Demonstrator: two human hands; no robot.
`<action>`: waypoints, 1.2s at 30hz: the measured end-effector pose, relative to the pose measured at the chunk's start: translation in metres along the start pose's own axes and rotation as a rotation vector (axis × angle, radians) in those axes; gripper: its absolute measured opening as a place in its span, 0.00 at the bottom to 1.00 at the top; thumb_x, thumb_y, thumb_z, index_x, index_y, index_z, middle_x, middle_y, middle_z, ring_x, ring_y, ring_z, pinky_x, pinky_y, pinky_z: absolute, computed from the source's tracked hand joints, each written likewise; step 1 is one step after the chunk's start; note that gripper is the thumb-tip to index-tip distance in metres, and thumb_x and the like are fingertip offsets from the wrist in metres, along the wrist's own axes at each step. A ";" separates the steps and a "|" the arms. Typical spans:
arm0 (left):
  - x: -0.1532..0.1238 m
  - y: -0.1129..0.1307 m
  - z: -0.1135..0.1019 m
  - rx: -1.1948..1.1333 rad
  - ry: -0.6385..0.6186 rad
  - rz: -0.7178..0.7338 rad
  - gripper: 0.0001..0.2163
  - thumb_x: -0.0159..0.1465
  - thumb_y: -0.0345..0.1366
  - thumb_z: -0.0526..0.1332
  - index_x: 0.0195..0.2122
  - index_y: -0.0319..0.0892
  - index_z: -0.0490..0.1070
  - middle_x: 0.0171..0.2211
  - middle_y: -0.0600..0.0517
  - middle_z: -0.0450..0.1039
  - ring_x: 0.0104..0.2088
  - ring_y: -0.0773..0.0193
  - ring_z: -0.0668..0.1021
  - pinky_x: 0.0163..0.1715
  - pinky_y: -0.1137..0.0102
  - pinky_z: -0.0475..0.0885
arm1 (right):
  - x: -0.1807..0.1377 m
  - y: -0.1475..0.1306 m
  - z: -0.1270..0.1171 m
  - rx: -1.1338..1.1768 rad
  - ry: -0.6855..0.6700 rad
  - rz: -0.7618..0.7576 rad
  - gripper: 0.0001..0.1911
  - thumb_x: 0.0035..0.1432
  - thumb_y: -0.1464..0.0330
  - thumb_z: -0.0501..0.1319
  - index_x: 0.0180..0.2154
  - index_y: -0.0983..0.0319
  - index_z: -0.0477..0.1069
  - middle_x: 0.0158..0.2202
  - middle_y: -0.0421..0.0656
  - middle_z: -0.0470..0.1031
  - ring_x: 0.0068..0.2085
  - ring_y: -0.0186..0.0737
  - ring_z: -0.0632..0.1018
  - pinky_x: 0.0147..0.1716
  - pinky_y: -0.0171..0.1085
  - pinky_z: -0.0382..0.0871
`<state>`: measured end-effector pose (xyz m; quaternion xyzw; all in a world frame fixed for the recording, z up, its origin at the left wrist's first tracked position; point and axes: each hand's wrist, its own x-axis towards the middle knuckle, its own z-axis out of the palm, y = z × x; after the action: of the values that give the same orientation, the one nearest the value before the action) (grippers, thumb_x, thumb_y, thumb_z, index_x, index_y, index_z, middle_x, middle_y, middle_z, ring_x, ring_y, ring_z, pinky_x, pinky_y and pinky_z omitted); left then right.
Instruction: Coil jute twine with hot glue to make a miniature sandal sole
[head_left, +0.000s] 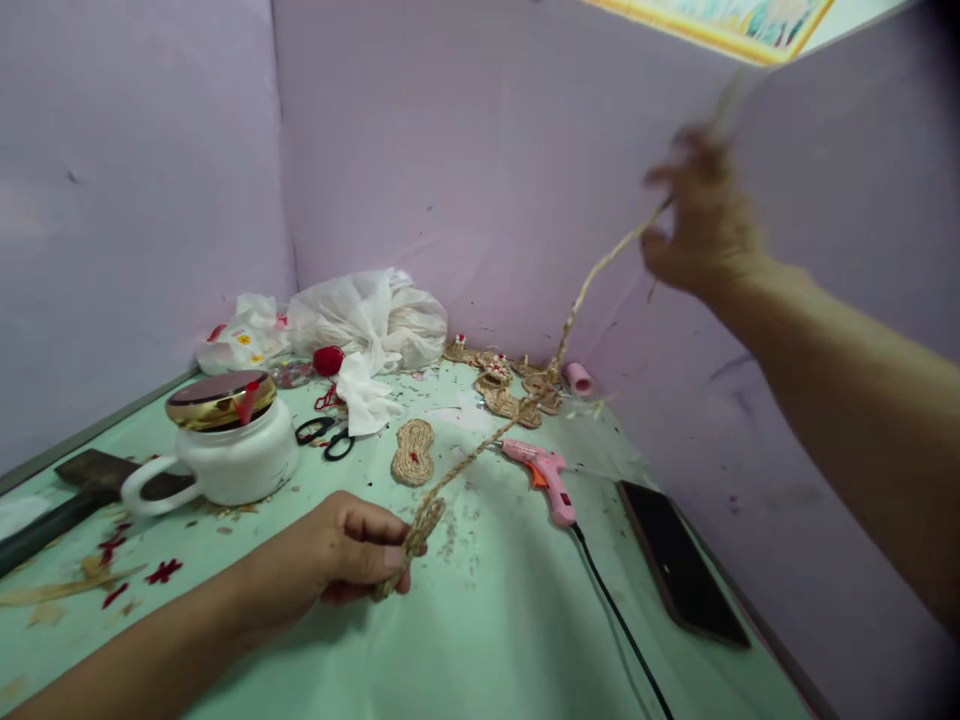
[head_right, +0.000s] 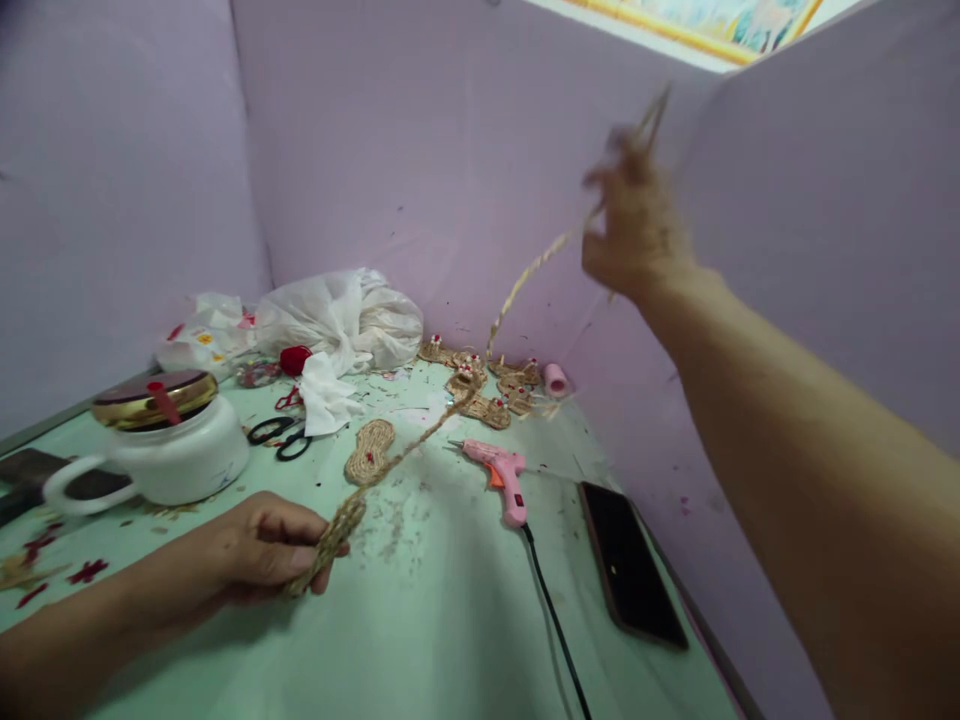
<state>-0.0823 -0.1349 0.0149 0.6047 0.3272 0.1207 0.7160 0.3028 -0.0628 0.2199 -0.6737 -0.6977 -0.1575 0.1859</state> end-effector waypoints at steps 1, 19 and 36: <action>0.003 0.001 0.001 0.005 -0.003 -0.023 0.16 0.50 0.47 0.62 0.25 0.36 0.74 0.16 0.56 0.58 0.16 0.74 0.55 0.17 0.72 0.43 | -0.007 0.005 0.014 -0.047 -0.037 0.061 0.25 0.64 0.66 0.40 0.46 0.71 0.71 0.67 0.48 0.44 0.62 0.54 0.57 0.45 0.40 0.59; 0.003 -0.013 0.004 0.037 -0.051 -0.134 0.10 0.49 0.39 0.63 0.23 0.35 0.74 0.15 0.56 0.62 0.14 0.76 0.55 0.16 0.73 0.44 | -0.181 -0.160 0.131 0.719 -0.658 -0.289 0.17 0.60 0.73 0.52 0.47 0.62 0.73 0.47 0.46 0.77 0.47 0.43 0.76 0.47 0.41 0.68; 0.012 -0.018 0.006 -0.140 0.071 -0.283 0.10 0.42 0.39 0.63 0.20 0.35 0.72 0.16 0.50 0.72 0.10 0.76 0.62 0.07 0.79 0.47 | -0.187 -0.155 0.141 1.074 -0.440 -0.038 0.06 0.52 0.67 0.59 0.30 0.64 0.71 0.25 0.41 0.70 0.26 0.34 0.68 0.24 0.33 0.61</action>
<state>-0.0731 -0.1373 -0.0059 0.4963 0.4250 0.0623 0.7545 0.1456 -0.1681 0.0126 -0.4892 -0.7140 0.3588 0.3493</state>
